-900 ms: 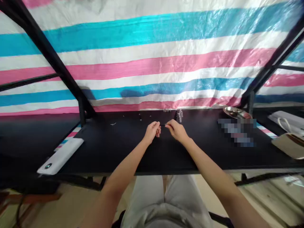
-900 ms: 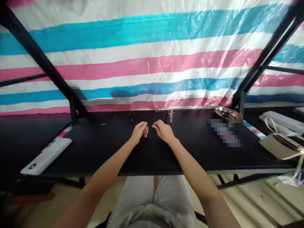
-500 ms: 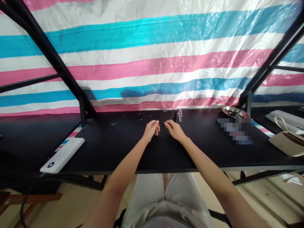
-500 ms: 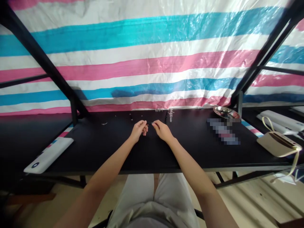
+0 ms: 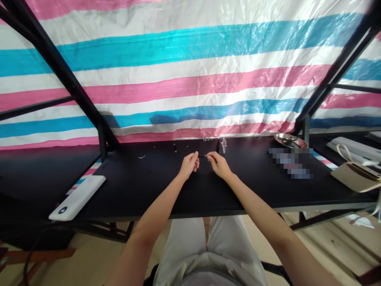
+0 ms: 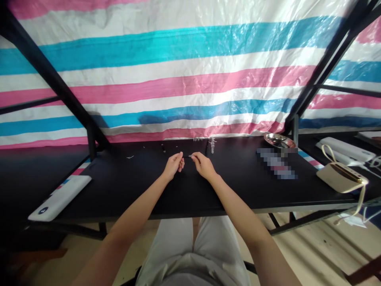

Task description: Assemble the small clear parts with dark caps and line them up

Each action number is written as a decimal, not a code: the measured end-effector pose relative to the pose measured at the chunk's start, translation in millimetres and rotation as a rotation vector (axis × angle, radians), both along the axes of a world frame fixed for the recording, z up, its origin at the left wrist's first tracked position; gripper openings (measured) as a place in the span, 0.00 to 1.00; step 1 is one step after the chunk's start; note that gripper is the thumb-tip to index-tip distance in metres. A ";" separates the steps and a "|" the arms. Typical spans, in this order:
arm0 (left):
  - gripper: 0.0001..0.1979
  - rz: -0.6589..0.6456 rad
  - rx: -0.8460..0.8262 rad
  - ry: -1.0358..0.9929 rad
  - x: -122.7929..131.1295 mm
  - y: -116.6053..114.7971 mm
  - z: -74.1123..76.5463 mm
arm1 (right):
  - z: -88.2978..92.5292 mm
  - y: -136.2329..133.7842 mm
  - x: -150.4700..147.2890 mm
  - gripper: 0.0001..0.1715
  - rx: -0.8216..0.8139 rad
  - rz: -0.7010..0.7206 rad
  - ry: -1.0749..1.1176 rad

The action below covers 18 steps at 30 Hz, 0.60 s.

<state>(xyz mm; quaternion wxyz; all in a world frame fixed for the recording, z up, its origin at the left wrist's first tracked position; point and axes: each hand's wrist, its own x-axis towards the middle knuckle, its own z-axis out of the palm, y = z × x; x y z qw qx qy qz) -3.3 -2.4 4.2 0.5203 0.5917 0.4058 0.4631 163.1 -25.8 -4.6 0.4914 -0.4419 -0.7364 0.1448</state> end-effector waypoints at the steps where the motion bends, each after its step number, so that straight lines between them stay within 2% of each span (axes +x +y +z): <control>1: 0.23 0.007 -0.004 -0.002 -0.2 0.5 -0.5 | -0.7 0.3 0.2 0.17 -0.003 0.002 0.005; 11: 0.21 0.054 0.021 0.007 -3.3 2.8 -2.1 | -10.3 8.4 -2.7 0.17 -0.108 0.051 0.069; 15: 0.20 0.091 0.069 0.019 -4.9 5.4 -5.7 | -10.8 9.7 0.1 0.14 -0.064 -0.028 -0.047; 18: 0.20 0.189 0.078 0.043 -7.8 9.3 -8.5 | -12.6 12.9 4.8 0.12 -0.049 -0.074 -0.106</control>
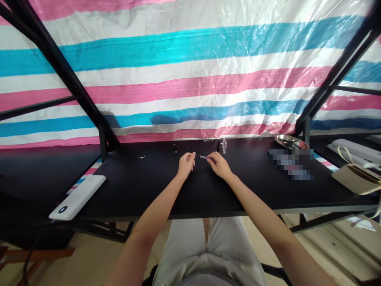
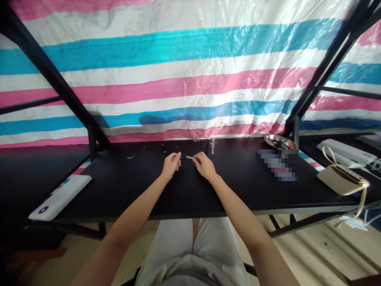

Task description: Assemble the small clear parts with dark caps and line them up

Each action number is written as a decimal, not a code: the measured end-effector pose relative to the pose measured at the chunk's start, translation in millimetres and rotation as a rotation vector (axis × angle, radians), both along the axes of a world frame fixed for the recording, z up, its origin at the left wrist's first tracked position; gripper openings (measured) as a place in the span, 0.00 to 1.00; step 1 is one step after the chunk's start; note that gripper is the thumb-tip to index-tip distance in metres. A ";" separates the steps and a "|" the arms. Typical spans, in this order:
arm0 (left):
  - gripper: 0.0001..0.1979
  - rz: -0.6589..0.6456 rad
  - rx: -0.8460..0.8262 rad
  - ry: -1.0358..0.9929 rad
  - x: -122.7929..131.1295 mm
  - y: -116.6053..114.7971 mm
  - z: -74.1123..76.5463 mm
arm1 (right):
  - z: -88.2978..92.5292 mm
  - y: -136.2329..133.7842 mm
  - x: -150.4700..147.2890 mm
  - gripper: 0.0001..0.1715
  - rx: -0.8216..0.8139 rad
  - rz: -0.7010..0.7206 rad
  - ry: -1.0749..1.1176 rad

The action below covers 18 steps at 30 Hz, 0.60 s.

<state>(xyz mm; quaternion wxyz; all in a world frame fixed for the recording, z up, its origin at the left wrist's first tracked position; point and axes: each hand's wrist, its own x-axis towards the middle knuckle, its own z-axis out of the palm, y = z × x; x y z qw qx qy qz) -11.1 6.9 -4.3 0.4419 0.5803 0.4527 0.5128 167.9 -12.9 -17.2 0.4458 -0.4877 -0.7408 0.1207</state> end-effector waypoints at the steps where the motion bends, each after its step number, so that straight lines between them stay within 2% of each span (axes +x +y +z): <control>1: 0.19 0.037 -0.003 0.005 -1.3 1.5 -0.8 | -0.7 1.4 1.5 0.12 -0.004 -0.006 0.003; 3: 0.18 0.091 -0.010 0.013 -3.9 4.1 -2.0 | -1.5 3.7 3.8 0.11 -0.009 -0.029 0.031; 5: 0.17 0.091 -0.013 0.032 -5.8 5.4 -2.9 | -0.7 4.5 4.4 0.11 0.001 -0.057 0.067; 9: 0.16 -0.052 0.006 0.119 -4.4 3.0 -4.2 | 5.2 0.6 1.8 0.12 0.031 -0.048 0.100; 14: 0.16 -0.264 0.025 0.123 1.1 -2.4 -5.7 | 7.5 -4.0 -2.4 0.13 0.009 0.079 0.092; 18: 0.16 -0.303 0.016 0.129 2.6 -3.5 -5.0 | 3.1 -3.5 -4.0 0.15 -0.094 0.173 0.118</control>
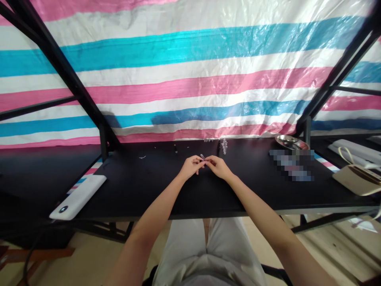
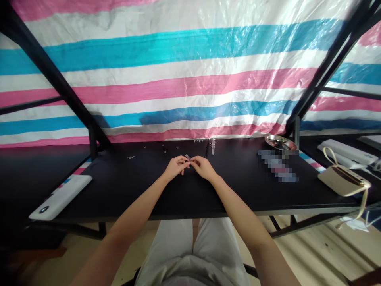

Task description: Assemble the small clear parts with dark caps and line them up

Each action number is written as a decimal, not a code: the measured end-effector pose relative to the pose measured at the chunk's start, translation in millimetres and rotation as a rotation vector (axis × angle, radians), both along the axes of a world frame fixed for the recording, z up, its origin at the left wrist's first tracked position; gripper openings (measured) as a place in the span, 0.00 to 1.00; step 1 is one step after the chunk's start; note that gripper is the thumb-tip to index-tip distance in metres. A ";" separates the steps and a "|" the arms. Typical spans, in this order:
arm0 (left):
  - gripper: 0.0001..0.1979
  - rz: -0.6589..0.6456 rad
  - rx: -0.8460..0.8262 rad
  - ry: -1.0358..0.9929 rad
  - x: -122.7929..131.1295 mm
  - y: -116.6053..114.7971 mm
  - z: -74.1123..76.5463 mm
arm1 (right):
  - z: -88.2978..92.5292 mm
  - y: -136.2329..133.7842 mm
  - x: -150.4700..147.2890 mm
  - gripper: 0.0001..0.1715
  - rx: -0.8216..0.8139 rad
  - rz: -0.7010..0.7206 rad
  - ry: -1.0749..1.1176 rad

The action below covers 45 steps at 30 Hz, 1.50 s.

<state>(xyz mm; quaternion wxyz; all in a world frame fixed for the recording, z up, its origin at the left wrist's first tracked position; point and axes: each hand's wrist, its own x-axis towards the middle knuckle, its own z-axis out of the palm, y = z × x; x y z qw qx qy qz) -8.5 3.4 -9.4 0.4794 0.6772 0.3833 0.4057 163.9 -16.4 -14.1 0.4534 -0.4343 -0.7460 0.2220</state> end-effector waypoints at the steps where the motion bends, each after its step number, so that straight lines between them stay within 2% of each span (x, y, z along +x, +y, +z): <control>1: 0.16 0.005 0.002 0.003 0.1 -0.3 0.8 | -0.8 0.1 -0.1 0.15 -0.025 0.021 0.005; 5: 0.15 0.017 -0.003 -0.007 0.6 -2.8 6.1 | -0.3 -0.9 0.2 0.16 -0.080 0.052 -0.003; 9: 0.14 -0.023 -0.059 -0.071 0.7 -4.3 9.9 | 2.6 -2.3 0.6 0.16 -0.101 0.053 -0.003; 16: 0.11 -0.005 -0.033 -0.053 0.8 -3.9 7.7 | 3.2 -2.4 0.0 0.14 -0.122 0.098 -0.042; 28: 0.12 -0.011 -0.014 -0.024 2.2 -7.4 11.5 | -1.1 -1.7 0.3 0.13 -0.120 0.121 -0.086; 31: 0.11 0.019 0.002 -0.044 2.4 -7.0 10.8 | -0.9 0.0 3.3 0.12 -0.063 0.033 -0.156; 35: 0.10 0.055 0.043 -0.030 2.2 -6.9 10.6 | 4.0 3.5 18.3 0.10 -0.002 -0.257 -0.301; 39: 0.09 0.067 0.052 0.019 2.3 -6.7 9.1 | 8.9 7.2 43.0 0.08 -0.049 -0.507 -0.357; 42: 0.08 0.068 0.042 0.050 2.9 -6.8 8.2 | 8.1 10.3 57.6 0.09 -0.084 -0.618 -0.354; 45: 0.08 0.065 0.043 0.057 3.3 -7.1 7.8 | 3.5 14.1 61.7 0.09 -0.095 -0.634 -0.341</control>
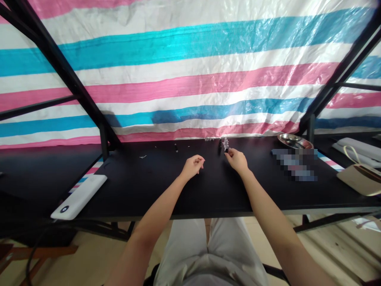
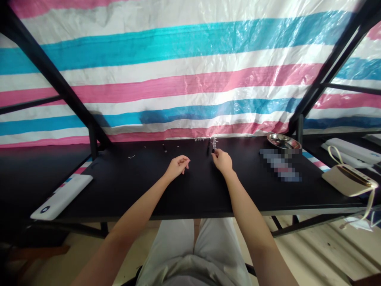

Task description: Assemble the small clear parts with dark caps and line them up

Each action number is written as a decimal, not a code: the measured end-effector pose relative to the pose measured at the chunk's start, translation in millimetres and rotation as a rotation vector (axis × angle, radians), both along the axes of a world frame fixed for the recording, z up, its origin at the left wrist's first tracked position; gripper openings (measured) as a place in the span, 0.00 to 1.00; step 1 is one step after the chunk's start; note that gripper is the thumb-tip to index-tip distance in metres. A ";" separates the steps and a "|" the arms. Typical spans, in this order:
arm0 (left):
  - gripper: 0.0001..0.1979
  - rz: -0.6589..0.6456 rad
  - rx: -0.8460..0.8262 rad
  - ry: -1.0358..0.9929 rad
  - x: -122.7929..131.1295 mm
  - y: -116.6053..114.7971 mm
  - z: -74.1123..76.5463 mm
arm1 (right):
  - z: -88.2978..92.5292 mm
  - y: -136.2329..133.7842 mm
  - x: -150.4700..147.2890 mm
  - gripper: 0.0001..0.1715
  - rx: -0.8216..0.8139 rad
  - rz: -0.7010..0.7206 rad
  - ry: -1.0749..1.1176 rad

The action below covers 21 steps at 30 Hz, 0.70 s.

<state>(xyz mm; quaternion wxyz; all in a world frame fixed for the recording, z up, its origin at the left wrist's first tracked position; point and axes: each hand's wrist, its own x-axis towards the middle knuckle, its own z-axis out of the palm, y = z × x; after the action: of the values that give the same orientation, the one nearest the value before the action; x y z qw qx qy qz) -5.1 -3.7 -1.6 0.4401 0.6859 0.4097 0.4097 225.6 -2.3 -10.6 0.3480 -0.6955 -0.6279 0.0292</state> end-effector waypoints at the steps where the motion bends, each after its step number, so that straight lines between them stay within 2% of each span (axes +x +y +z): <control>1: 0.08 -0.002 0.003 0.001 0.1 0.0 -0.1 | -2.0 1.4 -0.9 0.09 -0.002 0.014 0.007; 6: 0.09 -0.005 -0.001 0.005 -0.3 0.8 -1.5 | -9.6 8.9 -12.4 0.09 -0.015 0.047 0.012; 21: 0.09 -0.023 0.011 0.019 -0.9 1.6 -2.3 | -16.4 20.7 -20.8 0.11 -0.133 -0.026 -0.082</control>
<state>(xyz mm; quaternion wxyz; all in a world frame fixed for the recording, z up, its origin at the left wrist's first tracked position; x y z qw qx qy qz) -6.0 -2.1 -3.9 0.4372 0.6968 0.4039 0.4002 204.8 18.4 -27.0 0.2755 -0.7257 -0.6293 0.0377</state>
